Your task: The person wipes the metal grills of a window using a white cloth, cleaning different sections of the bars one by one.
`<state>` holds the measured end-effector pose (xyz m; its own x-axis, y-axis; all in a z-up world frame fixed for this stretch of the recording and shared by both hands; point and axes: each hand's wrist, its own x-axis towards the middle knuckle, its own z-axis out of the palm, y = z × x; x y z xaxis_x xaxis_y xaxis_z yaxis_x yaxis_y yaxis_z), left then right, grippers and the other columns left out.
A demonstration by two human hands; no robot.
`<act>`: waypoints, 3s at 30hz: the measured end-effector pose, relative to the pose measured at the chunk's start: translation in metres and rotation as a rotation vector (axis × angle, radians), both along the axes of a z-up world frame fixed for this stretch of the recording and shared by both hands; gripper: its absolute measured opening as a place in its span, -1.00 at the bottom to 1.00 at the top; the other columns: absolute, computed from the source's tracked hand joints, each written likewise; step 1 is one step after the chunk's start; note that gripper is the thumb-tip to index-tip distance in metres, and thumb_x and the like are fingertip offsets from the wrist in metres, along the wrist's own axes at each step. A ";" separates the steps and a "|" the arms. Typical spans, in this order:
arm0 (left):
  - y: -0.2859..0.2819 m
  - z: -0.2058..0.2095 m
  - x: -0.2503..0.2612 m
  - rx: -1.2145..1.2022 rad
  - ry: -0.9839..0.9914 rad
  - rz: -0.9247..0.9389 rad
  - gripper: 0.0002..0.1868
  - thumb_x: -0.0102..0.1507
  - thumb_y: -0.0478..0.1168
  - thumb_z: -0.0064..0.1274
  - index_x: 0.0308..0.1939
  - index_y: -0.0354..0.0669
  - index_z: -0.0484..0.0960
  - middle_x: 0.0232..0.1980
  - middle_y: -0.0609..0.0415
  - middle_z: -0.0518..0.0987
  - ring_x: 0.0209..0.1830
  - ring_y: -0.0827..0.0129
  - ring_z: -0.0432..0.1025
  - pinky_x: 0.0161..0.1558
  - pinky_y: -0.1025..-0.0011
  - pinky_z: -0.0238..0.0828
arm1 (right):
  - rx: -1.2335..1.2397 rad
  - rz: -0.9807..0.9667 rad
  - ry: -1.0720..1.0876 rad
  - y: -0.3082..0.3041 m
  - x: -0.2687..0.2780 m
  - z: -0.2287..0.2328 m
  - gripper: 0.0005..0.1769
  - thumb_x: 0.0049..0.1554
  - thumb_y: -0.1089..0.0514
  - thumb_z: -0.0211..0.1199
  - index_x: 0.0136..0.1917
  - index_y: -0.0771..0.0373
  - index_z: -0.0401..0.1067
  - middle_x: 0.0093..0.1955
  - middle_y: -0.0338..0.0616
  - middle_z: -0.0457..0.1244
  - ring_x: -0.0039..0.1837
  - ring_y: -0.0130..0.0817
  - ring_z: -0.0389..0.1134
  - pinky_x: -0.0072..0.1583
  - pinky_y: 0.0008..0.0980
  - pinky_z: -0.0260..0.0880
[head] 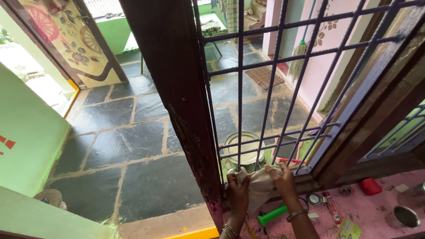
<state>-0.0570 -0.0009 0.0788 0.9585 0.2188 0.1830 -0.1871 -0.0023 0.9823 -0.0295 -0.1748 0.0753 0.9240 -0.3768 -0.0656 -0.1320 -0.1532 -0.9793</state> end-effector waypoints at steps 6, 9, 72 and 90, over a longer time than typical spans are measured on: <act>-0.007 0.068 -0.011 -0.137 -0.027 0.059 -0.53 0.17 -0.11 0.32 -0.01 -0.17 0.41 -0.33 0.05 0.46 -0.44 0.43 0.37 -0.46 0.52 0.28 | 0.118 -0.078 -0.315 0.002 -0.024 0.082 -0.69 0.04 0.20 0.38 0.06 0.25 0.46 -0.07 -0.17 0.38 -0.10 -0.47 0.40 -0.09 -0.47 0.45; -0.007 0.108 -0.015 -0.134 -0.328 0.196 -0.71 0.28 -0.18 0.23 -0.03 -0.24 0.52 -0.17 0.05 0.52 -0.33 0.41 0.37 -0.33 0.49 0.35 | 0.024 -0.117 -0.448 0.010 -0.040 0.147 -0.71 0.07 0.22 0.36 0.09 0.24 0.45 -0.02 -0.17 0.36 -0.05 -0.44 0.39 -0.05 -0.48 0.45; 0.000 0.166 0.081 0.166 -0.529 -0.068 -0.67 0.51 -0.06 -0.27 -0.15 -0.26 0.39 -0.47 -0.10 0.52 -0.54 0.14 0.49 -0.51 0.25 0.35 | -0.096 -0.138 -0.821 0.083 0.069 0.155 -0.73 0.37 0.02 0.08 -0.01 0.28 0.37 -0.24 -0.30 0.22 -0.16 -0.59 0.21 -0.13 -0.51 0.25; -0.010 0.158 0.084 0.176 -0.543 0.023 -0.69 0.51 -0.07 -0.23 -0.10 -0.27 0.42 -0.44 -0.08 0.55 -0.54 0.22 0.52 -0.52 0.31 0.38 | -0.065 -0.067 -0.840 0.079 0.061 0.168 -0.73 0.36 0.01 0.09 -0.03 0.27 0.36 -0.26 -0.24 0.28 -0.18 -0.56 0.26 -0.14 -0.48 0.29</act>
<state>0.0274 -0.0105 0.2364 0.7124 0.1600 0.6833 -0.6628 -0.1669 0.7300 0.0314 -0.0953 0.2433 0.6318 -0.4115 0.6569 0.6250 -0.2307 -0.7457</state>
